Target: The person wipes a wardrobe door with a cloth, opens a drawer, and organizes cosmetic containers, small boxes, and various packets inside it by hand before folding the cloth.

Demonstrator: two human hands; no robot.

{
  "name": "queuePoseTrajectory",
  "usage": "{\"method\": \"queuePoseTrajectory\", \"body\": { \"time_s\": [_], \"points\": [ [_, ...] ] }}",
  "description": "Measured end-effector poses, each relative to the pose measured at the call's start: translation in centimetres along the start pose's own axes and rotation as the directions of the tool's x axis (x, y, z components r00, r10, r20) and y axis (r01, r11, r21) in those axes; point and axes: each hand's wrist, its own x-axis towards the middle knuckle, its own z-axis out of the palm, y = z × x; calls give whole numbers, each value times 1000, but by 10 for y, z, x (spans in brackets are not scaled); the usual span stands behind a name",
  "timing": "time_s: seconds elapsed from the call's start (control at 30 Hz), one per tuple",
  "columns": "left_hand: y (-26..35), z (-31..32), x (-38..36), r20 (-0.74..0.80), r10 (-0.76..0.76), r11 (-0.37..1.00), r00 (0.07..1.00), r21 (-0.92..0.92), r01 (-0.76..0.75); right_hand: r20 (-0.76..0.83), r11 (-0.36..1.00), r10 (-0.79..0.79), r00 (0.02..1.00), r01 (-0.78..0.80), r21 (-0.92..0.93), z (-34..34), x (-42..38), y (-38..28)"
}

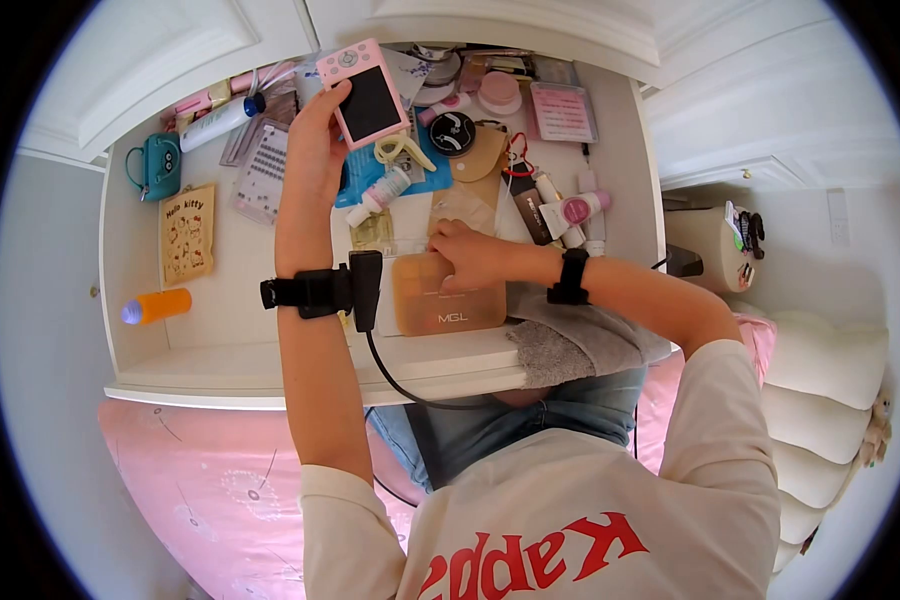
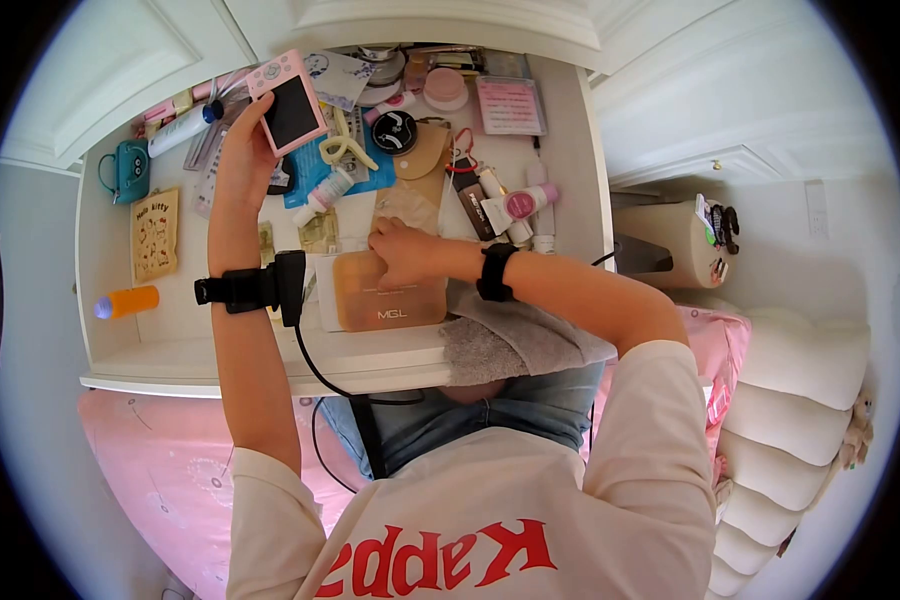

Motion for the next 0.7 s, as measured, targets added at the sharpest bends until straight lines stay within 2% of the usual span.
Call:
{"method": "queuePoseTrajectory", "body": {
  "time_s": [0.13,0.23,0.33,0.43,0.53,0.7],
  "points": [
    [-1,-3,1,-8,-4,1000,1000,21,4,-76,1000,-28,997,28,9,6,-1,2],
    [1,-1,0,-9,-7,1000,1000,9,7,112,988,94,989,-106,113,-6,1,-4],
    [2,0,-1,-19,-9,1000,1000,18,10,31,997,43,999,-45,67,-3,0,-4],
    [0,-6,4,11,-29,1000,1000,-6,29,56,976,38,998,-49,214,-4,1,-1],
    [-1,-9,7,5,-29,1000,1000,-2,29,128,960,54,990,-86,266,-9,4,-2],
    [8,-18,9,-36,25,998,999,-53,-27,63,968,17,998,-32,248,-9,4,-1]
  ]
}}
